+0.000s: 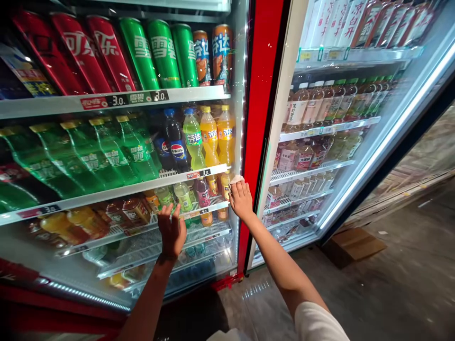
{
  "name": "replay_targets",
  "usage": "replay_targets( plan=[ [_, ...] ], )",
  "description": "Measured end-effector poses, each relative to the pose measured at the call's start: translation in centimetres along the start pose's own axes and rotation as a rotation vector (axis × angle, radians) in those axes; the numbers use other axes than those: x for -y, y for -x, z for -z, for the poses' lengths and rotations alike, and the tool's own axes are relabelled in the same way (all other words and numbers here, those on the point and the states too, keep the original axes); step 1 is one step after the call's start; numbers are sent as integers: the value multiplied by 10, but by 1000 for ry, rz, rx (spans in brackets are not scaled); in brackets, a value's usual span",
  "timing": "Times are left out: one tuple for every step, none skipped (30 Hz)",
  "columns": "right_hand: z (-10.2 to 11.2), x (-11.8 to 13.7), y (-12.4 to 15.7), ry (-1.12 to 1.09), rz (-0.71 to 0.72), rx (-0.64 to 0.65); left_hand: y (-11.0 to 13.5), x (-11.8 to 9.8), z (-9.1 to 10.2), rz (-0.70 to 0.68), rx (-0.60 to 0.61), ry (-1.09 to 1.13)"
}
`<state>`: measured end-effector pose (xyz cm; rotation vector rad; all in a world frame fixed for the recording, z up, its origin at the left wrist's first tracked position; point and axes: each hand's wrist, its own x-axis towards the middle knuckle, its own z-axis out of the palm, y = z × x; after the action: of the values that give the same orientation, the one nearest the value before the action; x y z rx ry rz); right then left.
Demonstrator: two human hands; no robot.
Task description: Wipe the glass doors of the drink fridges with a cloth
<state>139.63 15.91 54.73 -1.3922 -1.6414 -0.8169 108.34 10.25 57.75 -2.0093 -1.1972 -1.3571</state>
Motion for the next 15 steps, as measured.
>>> replay_targets(
  plan=[
    [3,3,-11,-9,-21,-15,-1,-1,-1,1,-8,-13],
    [6,6,-21,-20,-41,-27,-2,-2,-1,0,-12,-25],
    [9,9,-29,-31,-59,-39,-2,-3,-1,-1,-13,-37],
    [12,12,-34,-42,-73,-51,-2,-3,-1,-2,-13,-46],
    [14,15,-38,-53,-82,-65,-2,-3,0,-3,-11,-52],
    [16,18,-41,-65,-89,-82,-1,-2,1,-1,-11,-54],
    [17,22,-42,-77,-100,-100,-1,0,3,2,-12,-53],
    [17,27,-44,-91,-119,-118,-1,2,4,6,-16,-51],
    [17,32,-45,-105,-145,-135,-2,4,6,11,-19,-49],
    [17,39,-47,-119,-174,-154,-3,7,9,14,-20,-49],
    [16,47,-49,-132,-196,-171,-4,9,11,16,-20,-50],
    [16,56,-51,-143,-208,-185,-5,13,14,18,-19,-54],
    [15,66,-54,-152,-204,-195,-6,16,17,20,-16,-57],
    [14,77,-57,-160,-187,-202,-7,20,20,23,-14,-58],
    [13,88,-59,-168,-162,-203,-7,24,24,27,-15,-56]
  ],
)
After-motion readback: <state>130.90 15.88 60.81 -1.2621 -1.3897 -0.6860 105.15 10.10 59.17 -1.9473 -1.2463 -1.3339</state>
